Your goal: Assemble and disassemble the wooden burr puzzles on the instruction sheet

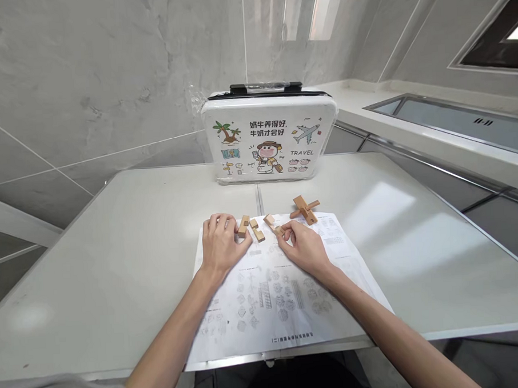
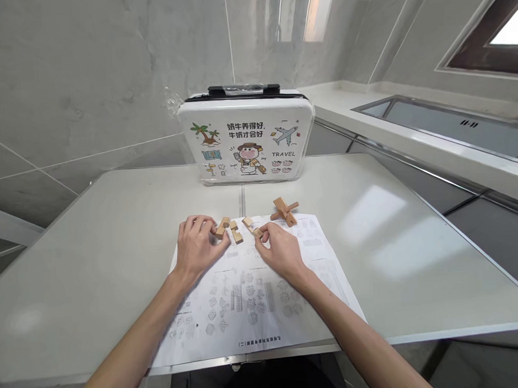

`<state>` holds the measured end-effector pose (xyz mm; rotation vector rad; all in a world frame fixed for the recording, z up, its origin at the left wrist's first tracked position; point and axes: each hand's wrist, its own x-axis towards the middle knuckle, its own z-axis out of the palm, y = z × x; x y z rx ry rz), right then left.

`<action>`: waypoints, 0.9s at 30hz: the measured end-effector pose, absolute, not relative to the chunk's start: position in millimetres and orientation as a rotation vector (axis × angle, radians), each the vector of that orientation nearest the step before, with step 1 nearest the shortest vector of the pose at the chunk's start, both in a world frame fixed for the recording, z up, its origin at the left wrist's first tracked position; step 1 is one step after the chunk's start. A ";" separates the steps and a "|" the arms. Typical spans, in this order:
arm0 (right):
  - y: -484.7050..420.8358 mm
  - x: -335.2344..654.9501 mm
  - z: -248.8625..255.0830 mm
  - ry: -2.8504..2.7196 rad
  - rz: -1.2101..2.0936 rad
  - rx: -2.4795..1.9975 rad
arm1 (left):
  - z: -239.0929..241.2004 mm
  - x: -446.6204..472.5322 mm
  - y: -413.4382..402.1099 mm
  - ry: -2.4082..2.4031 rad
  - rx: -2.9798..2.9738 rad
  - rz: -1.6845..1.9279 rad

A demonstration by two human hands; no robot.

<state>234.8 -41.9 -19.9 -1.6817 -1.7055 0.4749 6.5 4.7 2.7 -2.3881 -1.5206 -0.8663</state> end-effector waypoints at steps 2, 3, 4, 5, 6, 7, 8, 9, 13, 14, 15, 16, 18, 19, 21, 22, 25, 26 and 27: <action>-42.3 234.3 -20.0 -1.708 0.461 -1.697 | 3.2 7.4 3.1 -1.503 -2.423 -0.862; -42.3 234.1 -20.1 -1.711 0.455 -1.703 | 3.3 7.9 2.3 -1.494 -2.446 -0.864; -42.3 234.0 -20.4 -1.713 0.448 -1.709 | 3.4 8.5 1.5 -1.485 -2.471 -0.866; -42.2 234.0 -20.7 -1.714 0.442 -1.714 | 3.5 9.0 0.7 -1.475 -2.500 -0.867; -42.0 234.0 -21.1 -1.715 0.436 -1.716 | 3.8 9.6 -0.1 -1.464 -2.529 -0.867; -41.8 234.1 -21.6 -1.716 0.431 -1.718 | 4.3 10.2 -0.8 -1.453 -2.557 -0.866; -41.5 234.1 -22.0 -1.716 0.428 -1.718 | 5.1 10.8 -1.5 -1.441 -2.584 -0.867; -41.3 234.2 -22.5 -1.714 0.426 -1.718 | 6.1 11.3 -2.2 -1.429 -2.608 -0.871; -40.7 234.2 -24.6 -1.717 0.412 -1.727 | 10.2 12.1 -3.7 -1.405 -2.681 -0.900; -40.7 234.3 -25.0 -1.724 0.408 -1.725 | 10.5 12.0 -3.5 -1.400 -2.705 -0.910; -40.7 234.4 -25.5 -1.732 0.403 -1.721 | 10.3 11.7 -3.1 -1.391 -2.736 -0.920; -40.7 234.6 -25.9 -1.740 0.397 -1.714 | 9.4 11.4 -2.6 -1.375 -2.777 -0.931; -40.8 235.0 -26.6 -1.758 0.387 -1.691 | 6.0 10.7 -1.4 -1.332 -2.885 -0.942; -40.9 235.3 -26.9 -1.767 0.383 -1.678 | 3.8 10.5 -0.8 -1.320 -2.941 -0.940; -41.0 235.6 -27.4 -1.791 0.375 -1.648 | -0.7 10.3 -0.3 -1.334 -3.027 -0.931; -41.0 235.6 -27.7 -1.808 0.371 -1.630 | -2.6 10.3 -0.2 -1.353 -3.057 -0.929; -40.9 235.4 -29.0 -1.875 0.362 -1.566 | -5.5 10.6 -0.7 -1.417 -3.102 -0.928; -40.9 235.2 -29.4 -1.898 0.360 -1.545 | -5.6 10.7 -0.9 -1.430 -3.110 -0.929; -40.8 235.0 -29.9 -1.919 0.358 -1.526 | -5.3 10.8 -1.1 -1.440 -3.114 -0.932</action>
